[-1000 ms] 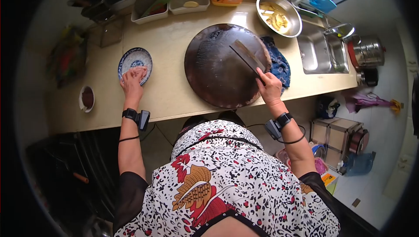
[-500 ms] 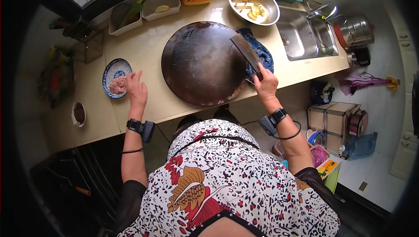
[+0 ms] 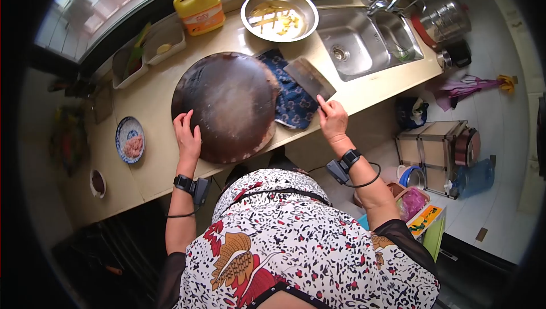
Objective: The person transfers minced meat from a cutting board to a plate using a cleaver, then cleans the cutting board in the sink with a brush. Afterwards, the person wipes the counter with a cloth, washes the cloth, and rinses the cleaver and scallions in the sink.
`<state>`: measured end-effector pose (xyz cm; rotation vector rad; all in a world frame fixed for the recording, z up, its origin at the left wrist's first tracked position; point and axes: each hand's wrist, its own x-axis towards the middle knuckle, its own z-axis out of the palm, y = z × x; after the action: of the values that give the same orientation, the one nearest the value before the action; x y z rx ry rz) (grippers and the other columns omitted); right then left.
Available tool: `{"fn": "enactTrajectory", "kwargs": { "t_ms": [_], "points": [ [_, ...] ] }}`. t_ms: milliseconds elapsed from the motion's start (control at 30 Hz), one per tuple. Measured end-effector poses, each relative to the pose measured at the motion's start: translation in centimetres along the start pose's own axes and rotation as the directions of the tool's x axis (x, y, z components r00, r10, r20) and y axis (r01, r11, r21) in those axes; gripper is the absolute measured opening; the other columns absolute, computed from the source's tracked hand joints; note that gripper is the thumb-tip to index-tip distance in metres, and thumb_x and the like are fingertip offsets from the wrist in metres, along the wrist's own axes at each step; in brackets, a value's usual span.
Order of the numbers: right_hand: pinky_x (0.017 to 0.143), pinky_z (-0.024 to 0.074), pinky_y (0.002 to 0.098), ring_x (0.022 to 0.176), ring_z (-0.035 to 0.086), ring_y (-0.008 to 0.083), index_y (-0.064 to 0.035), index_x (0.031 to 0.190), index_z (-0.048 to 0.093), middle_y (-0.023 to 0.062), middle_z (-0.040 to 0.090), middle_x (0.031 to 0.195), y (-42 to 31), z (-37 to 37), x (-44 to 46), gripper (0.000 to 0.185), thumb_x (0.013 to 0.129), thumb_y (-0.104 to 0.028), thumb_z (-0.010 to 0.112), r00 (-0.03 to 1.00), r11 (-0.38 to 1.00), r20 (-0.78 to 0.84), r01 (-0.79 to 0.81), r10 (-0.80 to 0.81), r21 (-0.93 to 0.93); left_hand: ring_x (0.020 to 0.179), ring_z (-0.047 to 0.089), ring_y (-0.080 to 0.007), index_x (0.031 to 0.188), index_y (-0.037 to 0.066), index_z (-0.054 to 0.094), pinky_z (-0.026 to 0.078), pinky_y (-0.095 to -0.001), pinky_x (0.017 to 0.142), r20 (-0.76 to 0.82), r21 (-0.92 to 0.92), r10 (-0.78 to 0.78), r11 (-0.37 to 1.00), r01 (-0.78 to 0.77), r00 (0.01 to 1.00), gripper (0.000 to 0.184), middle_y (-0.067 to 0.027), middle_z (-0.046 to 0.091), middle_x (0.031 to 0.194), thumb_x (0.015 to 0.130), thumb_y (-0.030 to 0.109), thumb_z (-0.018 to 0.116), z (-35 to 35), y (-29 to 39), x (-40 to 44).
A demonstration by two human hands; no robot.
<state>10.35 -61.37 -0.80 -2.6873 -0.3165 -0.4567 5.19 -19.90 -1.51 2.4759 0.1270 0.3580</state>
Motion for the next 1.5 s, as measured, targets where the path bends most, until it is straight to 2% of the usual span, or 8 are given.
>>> {"fn": "enactTrajectory", "kwargs": {
  "t_ms": [367,533,700,867,1067,1333,1467,1500],
  "points": [
    [0.063,0.0453,0.0354,0.07,0.054,0.0227,-0.0184,0.107,0.067,0.0047,0.052,0.073,7.1,-1.8,0.2,0.038,0.071,-0.007,0.068,0.997,0.997,-0.004,-0.077,0.077,0.017,0.11,0.046,-0.0321,0.122,0.002,0.051,0.038,-0.0376,0.096,-0.011,-0.066,0.019,0.998,-0.02,1.0,0.049,-0.0164,0.045,0.115,0.074,-0.007,0.055,3.9,8.0,1.2],
    [0.063,0.0452,0.0362,0.069,0.055,0.024,-0.019,0.109,0.067,0.0061,0.054,0.073,9.9,-3.4,1.3,0.039,0.071,-0.008,0.068,0.993,0.991,0.013,-0.122,0.121,0.062,0.109,0.048,-0.0284,0.123,0.005,0.051,0.042,-0.0346,0.089,0.041,-0.178,-0.058,0.982,0.065,0.997,0.048,-0.0141,0.044,0.118,0.077,-0.007,0.053,5.8,12.0,0.7],
    [0.064,0.0457,0.0359,0.071,0.055,0.0232,-0.0189,0.107,0.068,0.006,0.054,0.073,12.1,-5.0,2.0,0.038,0.07,-0.008,0.069,0.996,0.992,-0.002,-0.094,0.094,-0.079,0.107,0.049,-0.0252,0.125,0.006,0.05,0.048,-0.033,0.078,0.073,-0.246,0.023,0.969,-0.004,0.997,0.048,-0.0123,0.043,0.12,0.079,-0.007,0.052,7.1,14.5,0.9],
    [0.064,0.047,0.0358,0.071,0.055,0.0232,-0.019,0.105,0.068,0.0059,0.053,0.072,13.4,-6.3,1.4,0.037,0.069,-0.009,0.07,0.994,0.981,0.003,-0.11,0.112,-0.162,0.108,0.05,-0.0255,0.124,0.006,0.051,0.048,-0.0317,0.079,0.081,-0.355,0.076,0.934,-0.042,0.994,0.048,-0.0123,0.043,0.121,0.079,-0.009,0.05,8.0,16.3,2.8],
    [0.065,0.0474,0.0349,0.074,0.056,0.0223,-0.0205,0.104,0.068,0.0056,0.055,0.075,16.6,-6.6,2.3,0.035,0.07,-0.012,0.071,0.99,0.959,0.08,-0.09,0.115,-0.269,0.105,0.051,-0.0242,0.123,0.005,0.051,0.051,-0.0294,0.077,0.046,-0.382,0.054,0.924,-0.032,0.997,0.049,-0.0123,0.044,0.119,0.077,-0.012,0.05,8.0,16.7,2.9],
    [0.068,0.0476,0.0371,0.075,0.057,0.0248,-0.0208,0.102,0.069,0.0065,0.055,0.075,26.4,-8.5,8.8,0.034,0.069,-0.011,0.072,0.992,0.904,-0.032,-0.126,0.123,-0.409,0.1,0.053,-0.0212,0.124,0.005,0.051,0.05,-0.0288,0.075,-0.012,-0.347,-0.072,0.936,0.064,0.997,0.05,-0.011,0.044,0.119,0.077,-0.012,0.05,8.8,17.8,2.5],
    [0.074,0.0489,0.0386,0.083,0.061,0.0282,-0.0195,0.105,0.068,0.0112,0.063,0.084,33.1,-9.8,13.3,0.034,0.072,-0.014,0.072,0.934,0.823,-0.021,-0.324,0.356,-0.466,0.099,0.053,-0.0201,0.123,0.005,0.052,0.049,-0.0285,0.076,-0.003,-0.34,-0.126,0.933,0.117,0.992,0.048,-0.0106,0.045,0.119,0.078,-0.011,0.05,12.0,21.5,2.5],
    [0.078,0.0491,0.0397,0.089,0.062,0.0304,-0.0172,0.108,0.067,0.0143,0.066,0.092,34.3,-10.6,14.9,0.035,0.073,-0.015,0.071,0.883,0.804,0.04,-0.406,0.468,-0.434,0.098,0.053,-0.02,0.123,0.005,0.052,0.049,-0.0285,0.076,-0.004,-0.342,-0.137,0.931,0.127,0.991,0.047,-0.0105,0.045,0.119,0.078,-0.011,0.05,12.9,22.6,2.6]
  ]
}}
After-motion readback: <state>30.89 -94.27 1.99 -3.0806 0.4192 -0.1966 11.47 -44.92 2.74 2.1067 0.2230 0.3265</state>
